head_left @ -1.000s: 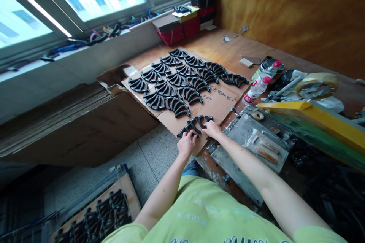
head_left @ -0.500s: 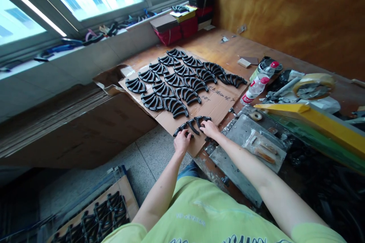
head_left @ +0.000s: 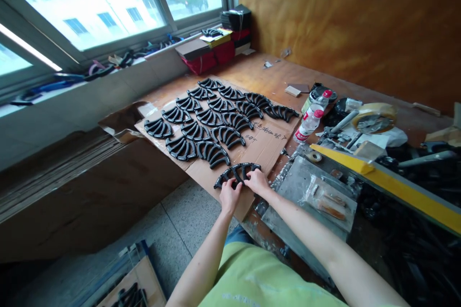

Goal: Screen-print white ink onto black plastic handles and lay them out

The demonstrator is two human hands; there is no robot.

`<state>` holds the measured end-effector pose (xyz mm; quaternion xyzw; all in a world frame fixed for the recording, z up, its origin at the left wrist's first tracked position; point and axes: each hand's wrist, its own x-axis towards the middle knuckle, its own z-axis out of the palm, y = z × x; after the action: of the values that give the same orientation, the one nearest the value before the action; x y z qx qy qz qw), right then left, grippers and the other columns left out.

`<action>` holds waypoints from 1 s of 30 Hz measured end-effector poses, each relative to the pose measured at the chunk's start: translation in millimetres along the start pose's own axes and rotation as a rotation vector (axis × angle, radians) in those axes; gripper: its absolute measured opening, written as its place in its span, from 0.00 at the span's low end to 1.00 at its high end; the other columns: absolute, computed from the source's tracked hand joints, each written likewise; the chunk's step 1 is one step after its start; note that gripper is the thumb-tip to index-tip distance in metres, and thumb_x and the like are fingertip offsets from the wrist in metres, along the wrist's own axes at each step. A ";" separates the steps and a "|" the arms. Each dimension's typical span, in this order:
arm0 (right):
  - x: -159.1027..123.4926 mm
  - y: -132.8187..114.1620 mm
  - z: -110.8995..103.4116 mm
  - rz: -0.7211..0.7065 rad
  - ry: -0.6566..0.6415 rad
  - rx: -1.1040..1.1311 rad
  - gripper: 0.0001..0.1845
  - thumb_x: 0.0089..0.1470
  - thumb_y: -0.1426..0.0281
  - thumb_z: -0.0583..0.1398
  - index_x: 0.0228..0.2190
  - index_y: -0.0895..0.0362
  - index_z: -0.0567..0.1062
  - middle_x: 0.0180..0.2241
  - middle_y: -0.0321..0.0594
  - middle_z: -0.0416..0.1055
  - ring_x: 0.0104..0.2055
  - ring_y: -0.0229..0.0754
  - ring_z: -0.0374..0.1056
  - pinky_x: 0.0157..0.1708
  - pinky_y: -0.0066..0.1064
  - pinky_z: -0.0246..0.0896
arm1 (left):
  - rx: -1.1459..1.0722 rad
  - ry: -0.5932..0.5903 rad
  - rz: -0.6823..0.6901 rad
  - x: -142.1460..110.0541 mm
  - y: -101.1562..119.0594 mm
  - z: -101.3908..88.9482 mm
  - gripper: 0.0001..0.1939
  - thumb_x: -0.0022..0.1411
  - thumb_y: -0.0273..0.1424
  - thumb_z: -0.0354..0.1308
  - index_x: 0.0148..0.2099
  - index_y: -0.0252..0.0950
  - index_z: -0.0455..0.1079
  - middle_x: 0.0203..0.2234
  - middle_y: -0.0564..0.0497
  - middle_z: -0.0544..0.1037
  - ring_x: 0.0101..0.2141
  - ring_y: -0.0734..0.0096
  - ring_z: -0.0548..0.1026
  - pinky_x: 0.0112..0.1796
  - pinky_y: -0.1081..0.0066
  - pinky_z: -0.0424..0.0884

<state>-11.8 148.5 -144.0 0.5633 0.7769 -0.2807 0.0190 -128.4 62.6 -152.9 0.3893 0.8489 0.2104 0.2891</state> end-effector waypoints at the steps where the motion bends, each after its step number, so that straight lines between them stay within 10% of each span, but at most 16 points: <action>1: 1.3 0.0 -1.8 0.012 0.022 0.016 0.17 0.49 0.61 0.61 0.42 0.51 0.79 0.44 0.45 0.73 0.43 0.45 0.71 0.44 0.29 0.62 | 0.003 0.013 0.014 2.2 3.4 -1.5 0.21 0.61 0.43 0.54 0.52 0.39 0.70 0.46 0.44 0.73 0.46 0.59 0.74 0.45 0.65 0.67; 9: 60.8 24.7 -74.4 0.155 0.283 0.072 0.19 0.51 0.60 0.60 0.43 0.52 0.79 0.42 0.45 0.73 0.44 0.45 0.70 0.43 0.30 0.61 | 0.048 0.047 0.316 80.2 100.8 -4.3 0.17 0.64 0.42 0.51 0.50 0.40 0.71 0.44 0.46 0.74 0.41 0.64 0.75 0.42 0.68 0.68; 17: 150.6 98.0 -119.1 0.438 0.438 0.113 0.17 0.51 0.61 0.58 0.38 0.55 0.80 0.38 0.47 0.77 0.44 0.47 0.70 0.40 0.31 0.61 | 0.178 -0.130 0.543 197.3 220.2 57.3 0.15 0.64 0.41 0.51 0.45 0.41 0.74 0.43 0.46 0.75 0.43 0.63 0.75 0.45 0.68 0.67; 24: 194.4 114.0 -110.7 0.474 0.394 0.155 0.19 0.53 0.62 0.59 0.45 0.56 0.77 0.42 0.50 0.75 0.49 0.49 0.69 0.45 0.34 0.61 | 0.221 -0.185 0.547 243.4 225.4 82.9 0.18 0.63 0.41 0.52 0.48 0.37 0.74 0.43 0.42 0.74 0.41 0.60 0.76 0.43 0.65 0.69; 30: 175.0 108.9 -116.9 0.318 0.410 0.206 0.33 0.52 0.66 0.62 0.58 0.59 0.64 0.47 0.53 0.71 0.51 0.49 0.67 0.49 0.36 0.60 | 0.095 -0.078 0.620 219.2 200.3 75.1 0.25 0.63 0.37 0.53 0.62 0.39 0.61 0.55 0.41 0.66 0.44 0.63 0.75 0.45 0.66 0.69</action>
<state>54.5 375.9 -151.3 0.7220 0.6338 -0.2318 -0.1523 -87.3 365.9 -163.9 0.6504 0.6868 0.2338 0.2249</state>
